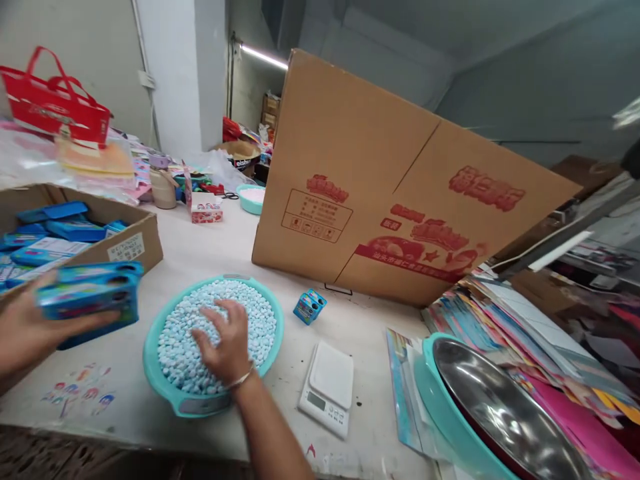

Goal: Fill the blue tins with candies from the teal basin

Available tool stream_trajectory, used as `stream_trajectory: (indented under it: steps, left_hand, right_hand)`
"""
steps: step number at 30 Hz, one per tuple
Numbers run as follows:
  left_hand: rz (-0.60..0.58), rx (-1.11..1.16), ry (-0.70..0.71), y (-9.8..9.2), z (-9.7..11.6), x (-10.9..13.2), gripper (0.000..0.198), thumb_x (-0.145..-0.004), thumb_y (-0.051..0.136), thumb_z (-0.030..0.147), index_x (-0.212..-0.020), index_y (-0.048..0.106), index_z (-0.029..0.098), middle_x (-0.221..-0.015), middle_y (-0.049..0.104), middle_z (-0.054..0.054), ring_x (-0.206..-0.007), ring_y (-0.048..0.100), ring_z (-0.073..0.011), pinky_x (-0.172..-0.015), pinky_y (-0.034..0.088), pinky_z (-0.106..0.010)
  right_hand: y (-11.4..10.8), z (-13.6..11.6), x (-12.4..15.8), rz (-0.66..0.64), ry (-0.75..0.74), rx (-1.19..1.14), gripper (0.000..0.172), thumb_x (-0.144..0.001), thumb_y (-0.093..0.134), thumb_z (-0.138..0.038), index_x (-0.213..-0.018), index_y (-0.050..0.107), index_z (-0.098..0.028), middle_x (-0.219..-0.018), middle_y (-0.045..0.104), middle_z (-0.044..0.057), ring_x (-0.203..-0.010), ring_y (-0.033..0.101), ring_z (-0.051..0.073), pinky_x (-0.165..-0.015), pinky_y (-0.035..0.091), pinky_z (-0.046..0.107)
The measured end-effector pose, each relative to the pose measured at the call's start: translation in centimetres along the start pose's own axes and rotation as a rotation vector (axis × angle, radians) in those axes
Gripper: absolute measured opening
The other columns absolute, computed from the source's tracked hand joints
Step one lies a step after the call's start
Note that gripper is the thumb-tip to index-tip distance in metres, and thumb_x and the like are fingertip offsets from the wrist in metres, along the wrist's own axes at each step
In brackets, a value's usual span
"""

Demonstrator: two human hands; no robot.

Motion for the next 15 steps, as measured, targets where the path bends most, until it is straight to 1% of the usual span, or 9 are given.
stream_trajectory:
  steps: [1,2,4,5,6,8,11,13,15]
  left_hand:
    - [-0.12,-0.092,0.009,1.1,-0.1,-1.4,0.088,-0.051,0.086,0.062,-0.124,0.057,0.022,-0.114,0.073,-0.004,-0.102,0.072,-0.0324,-0.096,0.058,-0.048]
    - [-0.217,-0.225,0.08,2.5,0.1,-2.5,0.084,-0.056,0.084,0.06,-0.126,0.056,0.021,-0.116,0.071,-0.005,-0.104,0.07,-0.0315,-0.095,0.055,-0.045]
    - [-0.419,-0.555,0.246,6.1,0.2,-3.6,0.056,-0.072,0.074,0.043,-0.12,0.059,0.019,-0.116,0.065,-0.007,-0.109,0.064,-0.0303,-0.092,0.049,-0.041]
    - [-0.506,-0.721,0.307,8.0,0.2,-3.7,0.044,-0.076,0.068,0.03,-0.117,0.059,0.018,-0.115,0.063,-0.008,-0.109,0.061,-0.0301,-0.09,0.046,-0.041]
    - [-0.587,-0.865,0.338,9.7,0.1,-3.7,0.038,-0.077,0.063,0.019,-0.115,0.059,0.017,-0.114,0.061,-0.009,-0.108,0.06,-0.0308,-0.089,0.044,-0.043]
    - [-0.707,-1.048,0.35,12.4,0.4,-3.6,0.041,-0.076,0.056,0.006,-0.117,0.057,0.014,-0.117,0.059,-0.012,-0.11,0.059,-0.0333,-0.091,0.044,-0.047]
    - [-0.761,-1.128,0.356,14.8,2.0,-3.8,0.042,-0.081,0.056,0.006,-0.122,0.057,0.011,-0.124,0.057,-0.017,-0.115,0.058,-0.0377,-0.094,0.046,-0.053]
    - [-0.771,-1.136,0.345,15.9,2.7,-3.9,0.04,-0.081,0.06,0.008,-0.121,0.057,0.009,-0.124,0.057,-0.018,-0.115,0.058,-0.0395,-0.095,0.048,-0.056]
    - [-0.782,-1.124,0.335,16.9,3.0,-3.9,0.04,-0.08,0.064,0.01,-0.119,0.058,0.008,-0.121,0.058,-0.018,-0.113,0.059,-0.0406,-0.094,0.049,-0.057]
  right_hand:
    - [-0.1,2.4,-1.9,-0.075,-0.009,0.038,0.04,-0.094,0.076,-0.041,-0.129,0.075,-0.021,-0.133,0.064,0.012,-0.127,0.056,0.026,-0.112,0.042,0.043]
    - [0.3,4.7,-3.8,-0.162,-0.007,0.052,0.04,-0.095,0.075,-0.042,-0.127,0.077,-0.019,-0.133,0.064,0.012,-0.126,0.056,0.025,-0.112,0.041,0.041]
    - [2.7,9.2,-6.9,-0.357,0.035,0.071,0.041,-0.095,0.075,-0.045,-0.127,0.078,-0.019,-0.129,0.065,0.011,-0.124,0.056,0.023,-0.113,0.04,0.038]
    - [4.3,11.2,-7.8,-0.471,0.081,0.086,0.04,-0.097,0.074,-0.045,-0.126,0.079,-0.019,-0.125,0.066,0.011,-0.12,0.057,0.022,-0.112,0.04,0.037]
    - [5.8,12.8,-8.3,-0.572,0.113,0.106,0.037,-0.098,0.073,-0.044,-0.124,0.08,-0.019,-0.119,0.067,0.01,-0.117,0.058,0.021,-0.111,0.04,0.036]
    - [8.1,14.8,-8.4,-0.679,0.148,0.13,0.033,-0.099,0.072,-0.04,-0.12,0.082,-0.018,-0.112,0.068,0.01,-0.111,0.06,0.02,-0.109,0.04,0.035]
    - [8.8,15.8,-7.5,-0.622,0.207,0.024,0.032,-0.097,0.073,-0.034,-0.118,0.083,-0.012,-0.109,0.07,0.011,-0.107,0.062,0.02,-0.104,0.043,0.032]
    - [8.2,16.5,-6.5,-0.529,0.375,-0.126,0.031,-0.095,0.074,-0.033,-0.115,0.083,-0.01,-0.109,0.072,0.012,-0.106,0.064,0.021,-0.101,0.045,0.032]
    - [7.5,17.3,-5.3,-0.409,0.615,-0.295,0.027,-0.087,0.078,-0.035,-0.102,0.086,-0.014,-0.104,0.075,0.01,-0.104,0.065,0.023,-0.1,0.045,0.035]
Point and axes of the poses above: each hand's wrist, its own x-axis away from the middle knuckle, its own y-axis out of the palm, z = x × y, the point moved 7 cm from there along -x, towards the middle knuckle
